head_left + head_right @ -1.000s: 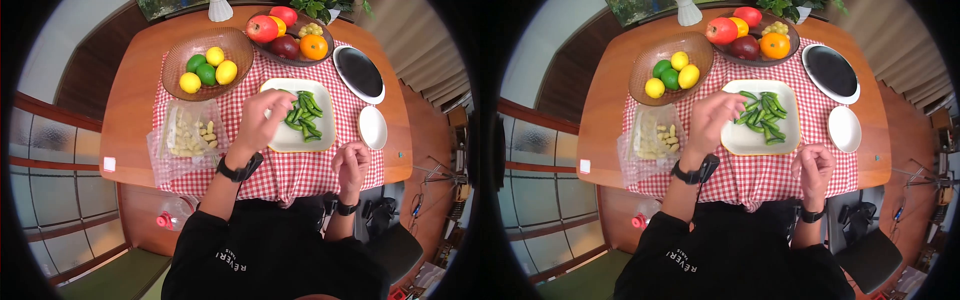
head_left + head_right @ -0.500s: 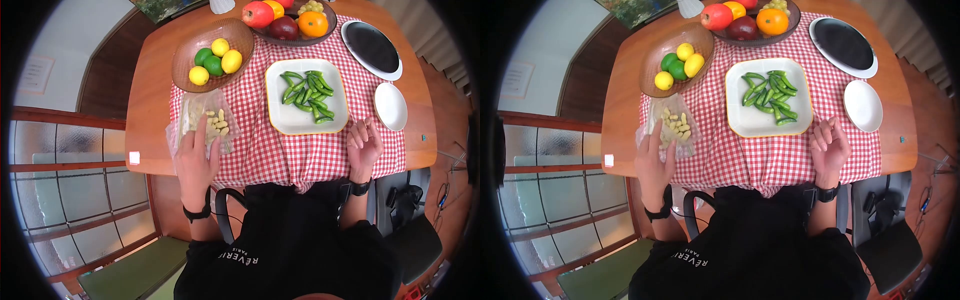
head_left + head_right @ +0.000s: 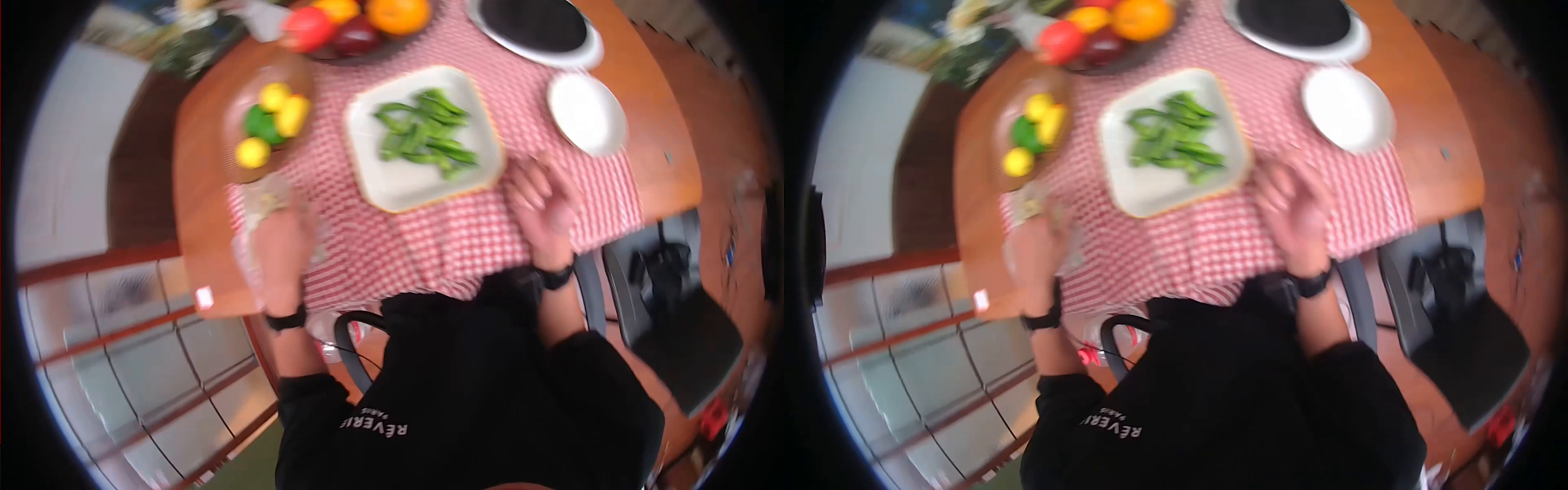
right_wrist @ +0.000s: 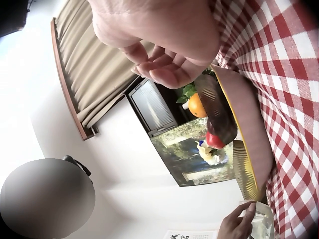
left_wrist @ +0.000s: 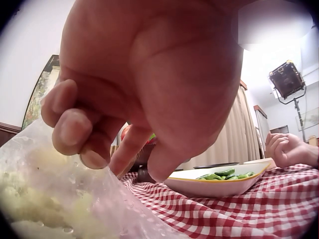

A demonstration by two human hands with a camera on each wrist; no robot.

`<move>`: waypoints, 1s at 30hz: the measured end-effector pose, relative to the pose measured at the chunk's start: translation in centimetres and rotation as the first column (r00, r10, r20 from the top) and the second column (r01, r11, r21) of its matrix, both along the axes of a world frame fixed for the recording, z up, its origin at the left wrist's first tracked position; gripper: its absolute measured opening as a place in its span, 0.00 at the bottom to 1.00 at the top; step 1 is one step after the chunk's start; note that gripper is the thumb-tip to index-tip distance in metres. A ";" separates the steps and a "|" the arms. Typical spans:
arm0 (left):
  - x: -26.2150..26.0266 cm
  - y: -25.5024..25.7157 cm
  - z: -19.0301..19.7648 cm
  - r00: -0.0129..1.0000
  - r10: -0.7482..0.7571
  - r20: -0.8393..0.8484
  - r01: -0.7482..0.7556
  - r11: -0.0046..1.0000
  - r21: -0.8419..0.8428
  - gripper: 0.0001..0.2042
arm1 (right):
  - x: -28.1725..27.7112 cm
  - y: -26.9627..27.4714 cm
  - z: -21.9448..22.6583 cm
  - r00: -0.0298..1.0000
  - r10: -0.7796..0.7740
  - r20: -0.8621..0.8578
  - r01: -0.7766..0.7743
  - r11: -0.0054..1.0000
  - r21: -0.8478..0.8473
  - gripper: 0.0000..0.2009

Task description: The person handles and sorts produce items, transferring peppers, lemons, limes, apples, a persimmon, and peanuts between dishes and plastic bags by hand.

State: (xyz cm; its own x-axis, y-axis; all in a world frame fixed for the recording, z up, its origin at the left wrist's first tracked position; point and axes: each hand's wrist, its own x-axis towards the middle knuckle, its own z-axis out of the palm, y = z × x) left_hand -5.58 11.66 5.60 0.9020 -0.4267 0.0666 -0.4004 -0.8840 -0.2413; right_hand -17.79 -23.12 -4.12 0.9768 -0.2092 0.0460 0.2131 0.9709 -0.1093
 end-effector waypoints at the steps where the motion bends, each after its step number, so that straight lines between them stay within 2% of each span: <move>1: 0.7 1.6 -1.3 1.000 -0.008 0.012 0.008 0.999 0.052 0.21 | 0.3 -0.2 0.0 0.998 0.052 0.034 -0.051 0.998 -0.027 0.09; 2: 1.1 2.4 -1.5 0.995 0.077 -0.063 -0.070 0.992 0.103 0.24 | 0.2 -0.2 0.1 0.996 0.071 -0.052 -0.071 0.997 0.008 0.15; 3: 1.2 3.0 -1.7 0.997 0.001 -0.079 -0.006 0.998 -0.055 0.28 | 0.2 -0.3 -0.5 0.997 0.080 -0.025 -0.079 0.996 0.031 0.14; 4: 0.5 1.7 -0.1 0.992 0.034 -0.120 -0.027 0.998 0.057 0.29 | -0.6 0.1 0.0 0.995 0.004 -0.103 -0.007 0.999 -0.034 0.13; 6: 0.8 2.1 -0.5 0.987 0.005 -0.159 -0.011 0.999 -0.032 0.28 | 0.1 -0.2 -0.2 0.992 -0.067 -0.110 0.053 0.990 -0.130 0.12; 9: 1.0 2.3 -0.6 0.995 -0.035 -0.094 0.028 0.996 -0.080 0.24 | 0.0 -0.4 0.9 0.983 -0.090 -0.160 0.072 0.990 -0.117 0.12; 12: 1.6 2.1 -2.6 0.991 0.049 -0.124 -0.058 0.996 -0.069 0.21 | -0.3 -0.4 1.5 0.987 -0.089 -0.135 0.078 0.994 -0.082 0.11; 14: 1.3 0.9 -2.9 0.995 0.061 -0.072 -0.070 0.989 -0.127 0.22 | -0.2 -0.4 2.1 0.989 -0.073 -0.125 0.073 0.997 -0.005 0.11; 18: 2.8 1.1 -5.3 0.991 0.086 0.104 -0.059 0.969 -0.240 0.22 | 1.0 -0.5 1.7 0.976 -0.128 -0.174 0.133 0.991 0.014 0.09; 19: 3.1 1.3 -5.6 0.994 0.065 0.093 -0.038 0.963 -0.268 0.23 | 1.3 -0.3 1.4 0.972 -0.167 -0.163 0.177 0.983 0.045 0.09; 21: 3.5 1.7 -6.9 0.992 0.035 0.121 0.002 0.956 -0.293 0.21 | 1.2 -0.4 1.1 0.987 -0.149 -0.054 0.153 0.983 0.097 0.09; 22: 3.2 1.3 -6.6 0.987 0.061 0.146 -0.023 0.968 -0.251 0.15 | 1.1 0.0 1.6 0.970 -0.229 -0.086 0.231 0.973 0.016 0.09; 23: 3.2 1.3 -6.6 0.989 0.085 0.124 -0.047 0.959 -0.281 0.09 | 1.1 0.0 1.8 0.957 -0.260 -0.128 0.256 0.965 -0.053 0.10; 24: 2.9 0.9 -5.9 0.988 0.098 0.115 -0.060 0.952 -0.300 0.06 | 0.9 -0.2 1.9 0.931 -0.327 -0.164 0.301 0.939 -0.166 0.10; 26: 2.7 1.2 -5.4 0.980 0.162 0.117 -0.113 0.934 -0.340 0.04 | 0.8 -0.5 1.9 0.935 -0.324 -0.141 0.293 0.934 -0.206 0.10; 28: 2.1 1.3 -4.4 0.984 0.178 0.016 -0.133 0.789 -0.600 0.05 | 1.1 -0.4 2.5 0.913 -0.366 -0.179 0.320 0.916 -0.241 0.10; 29: 1.8 1.2 -3.7 0.974 0.228 -0.013 -0.177 0.717 -0.674 0.07 | 1.2 -0.5 2.5 0.920 -0.356 -0.161 0.314 0.920 -0.236 0.10; 30: 1.5 1.5 -2.8 0.971 0.241 0.006 -0.173 0.715 -0.678 0.07 | 1.4 -0.4 2.6 0.922 -0.361 -0.143 0.317 0.912 -0.259 0.10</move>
